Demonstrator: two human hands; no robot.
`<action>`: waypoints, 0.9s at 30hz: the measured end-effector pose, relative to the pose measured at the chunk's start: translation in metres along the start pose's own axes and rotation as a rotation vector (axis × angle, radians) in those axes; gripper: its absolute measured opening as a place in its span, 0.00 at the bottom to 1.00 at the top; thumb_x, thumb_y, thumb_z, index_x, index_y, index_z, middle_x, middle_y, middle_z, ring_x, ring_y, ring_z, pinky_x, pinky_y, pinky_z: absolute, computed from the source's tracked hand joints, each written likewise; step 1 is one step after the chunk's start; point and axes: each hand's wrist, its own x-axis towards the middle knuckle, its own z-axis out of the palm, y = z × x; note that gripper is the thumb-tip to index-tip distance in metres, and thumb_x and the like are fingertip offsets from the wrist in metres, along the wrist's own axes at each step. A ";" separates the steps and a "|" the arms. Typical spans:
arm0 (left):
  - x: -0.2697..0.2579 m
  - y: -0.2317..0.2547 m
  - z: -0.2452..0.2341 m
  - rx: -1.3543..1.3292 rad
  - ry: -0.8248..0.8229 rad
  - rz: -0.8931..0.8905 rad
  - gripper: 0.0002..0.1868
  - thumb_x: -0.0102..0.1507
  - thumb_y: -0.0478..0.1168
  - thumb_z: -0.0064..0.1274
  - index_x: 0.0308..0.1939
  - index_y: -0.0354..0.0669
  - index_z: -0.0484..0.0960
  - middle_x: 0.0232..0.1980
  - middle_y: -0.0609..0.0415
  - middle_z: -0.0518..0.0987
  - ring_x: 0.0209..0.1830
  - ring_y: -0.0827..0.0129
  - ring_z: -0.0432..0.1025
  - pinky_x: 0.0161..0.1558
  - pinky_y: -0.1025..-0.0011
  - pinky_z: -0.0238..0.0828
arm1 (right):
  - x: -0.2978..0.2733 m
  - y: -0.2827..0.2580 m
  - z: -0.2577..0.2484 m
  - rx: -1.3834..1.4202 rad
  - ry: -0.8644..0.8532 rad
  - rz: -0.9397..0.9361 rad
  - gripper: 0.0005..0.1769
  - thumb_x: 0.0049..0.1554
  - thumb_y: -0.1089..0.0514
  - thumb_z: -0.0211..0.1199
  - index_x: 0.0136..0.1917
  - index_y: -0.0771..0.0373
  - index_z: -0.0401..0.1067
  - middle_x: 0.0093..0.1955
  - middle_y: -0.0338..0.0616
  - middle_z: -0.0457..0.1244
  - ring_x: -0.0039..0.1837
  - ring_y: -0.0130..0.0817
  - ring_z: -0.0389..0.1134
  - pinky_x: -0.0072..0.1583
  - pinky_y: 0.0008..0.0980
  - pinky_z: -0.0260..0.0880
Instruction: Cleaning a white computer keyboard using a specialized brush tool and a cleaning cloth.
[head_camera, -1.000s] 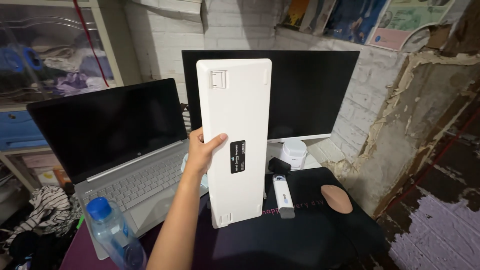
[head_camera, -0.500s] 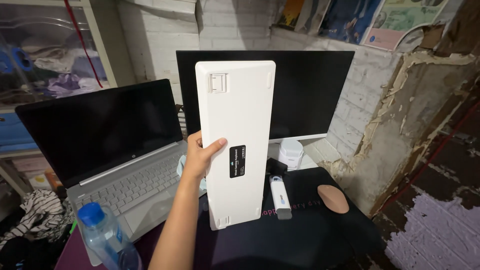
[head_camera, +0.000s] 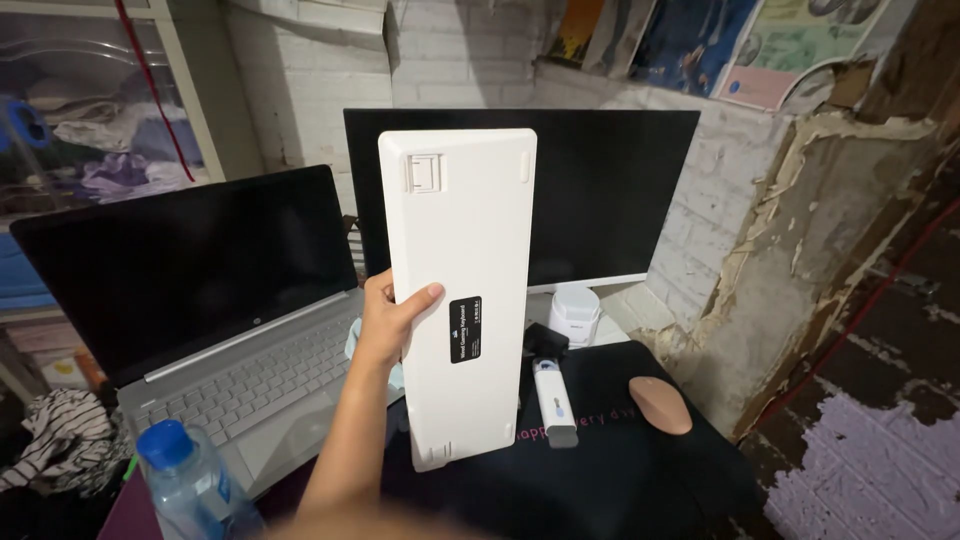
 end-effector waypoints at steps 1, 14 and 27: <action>0.001 -0.001 -0.001 0.000 -0.005 0.001 0.19 0.58 0.35 0.63 0.49 0.25 0.83 0.44 0.43 0.85 0.40 0.64 0.80 0.44 0.67 0.79 | 0.001 -0.002 0.000 0.015 -0.008 0.015 0.21 0.67 0.47 0.42 0.54 0.63 0.70 0.44 0.33 0.65 0.47 0.24 0.66 0.51 0.21 0.71; 0.006 -0.007 -0.002 -0.013 0.024 -0.027 0.17 0.57 0.34 0.63 0.46 0.26 0.83 0.41 0.46 0.85 0.37 0.67 0.80 0.41 0.71 0.78 | -0.005 -0.074 -0.071 -0.317 0.402 -0.325 0.06 0.60 0.64 0.64 0.51 0.68 0.74 0.40 0.42 0.67 0.37 0.23 0.63 0.38 0.22 0.64; 0.030 -0.013 -0.010 -0.050 0.058 -0.039 0.18 0.58 0.35 0.62 0.49 0.26 0.84 0.43 0.44 0.86 0.39 0.67 0.80 0.43 0.70 0.77 | 0.047 -0.018 -0.100 0.382 0.477 -0.643 0.08 0.62 0.69 0.63 0.54 0.73 0.75 0.50 0.46 0.67 0.40 0.25 0.61 0.43 0.21 0.60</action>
